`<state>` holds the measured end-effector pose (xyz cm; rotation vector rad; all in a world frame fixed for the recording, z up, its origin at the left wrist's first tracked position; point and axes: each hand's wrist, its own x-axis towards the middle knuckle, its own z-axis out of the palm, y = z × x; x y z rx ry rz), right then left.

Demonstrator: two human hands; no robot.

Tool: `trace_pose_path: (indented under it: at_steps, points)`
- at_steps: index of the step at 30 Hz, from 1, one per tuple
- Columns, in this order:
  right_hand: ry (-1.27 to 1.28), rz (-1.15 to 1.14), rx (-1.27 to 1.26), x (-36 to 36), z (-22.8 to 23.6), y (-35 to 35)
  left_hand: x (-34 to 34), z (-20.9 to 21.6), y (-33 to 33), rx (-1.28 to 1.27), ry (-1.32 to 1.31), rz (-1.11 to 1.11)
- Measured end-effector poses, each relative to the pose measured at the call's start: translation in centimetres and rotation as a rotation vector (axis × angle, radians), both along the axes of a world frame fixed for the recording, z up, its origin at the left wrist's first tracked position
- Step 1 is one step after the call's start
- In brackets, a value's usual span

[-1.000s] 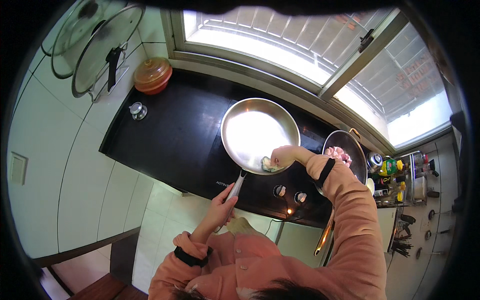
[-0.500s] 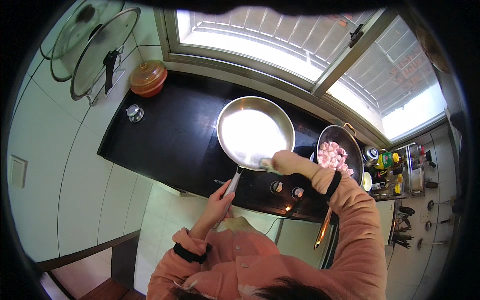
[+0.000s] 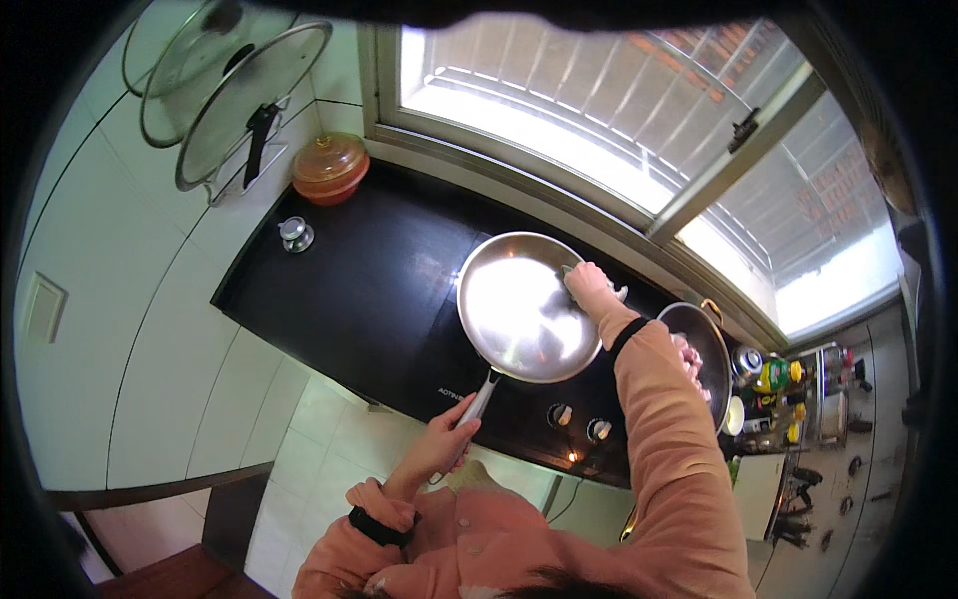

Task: The person slices potatoes on a cutting board, then adds oil to a pan and stirs meat in another pan. They transfer the sliced potatoes into the oiled pan and stir them with chopsticks.

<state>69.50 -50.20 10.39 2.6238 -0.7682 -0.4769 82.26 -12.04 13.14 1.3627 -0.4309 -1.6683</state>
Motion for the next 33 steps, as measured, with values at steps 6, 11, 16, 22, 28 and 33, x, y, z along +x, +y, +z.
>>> trace_pose_path:
  at_steps: [6,11,16,22,28,33]
  points:
    - [-0.5,-0.178,0.232,7.4,-4.4,-0.1,0.3,-0.3,-0.2,-0.011,0.017,-0.001]
    - [-0.678,0.224,0.643,10.3,-5.5,5.0,0.1,-0.3,-0.4,-0.004,-0.001,0.036]
    - [-0.45,0.182,1.158,5.5,-4.1,9.9,0.0,-0.7,-0.3,-0.022,0.017,0.039]
    - [0.154,0.051,0.753,-1.6,0.6,9.7,-0.3,-1.1,-0.2,-0.027,-0.006,0.042]
    - [-0.516,-0.301,0.913,-10.5,11.1,12.9,0.9,-1.6,-0.5,-0.031,-0.029,-0.075]
    - [-1.145,-0.474,0.91,-23.9,18.4,26.6,2.0,-3.2,-0.3,0.036,0.095,-0.151]
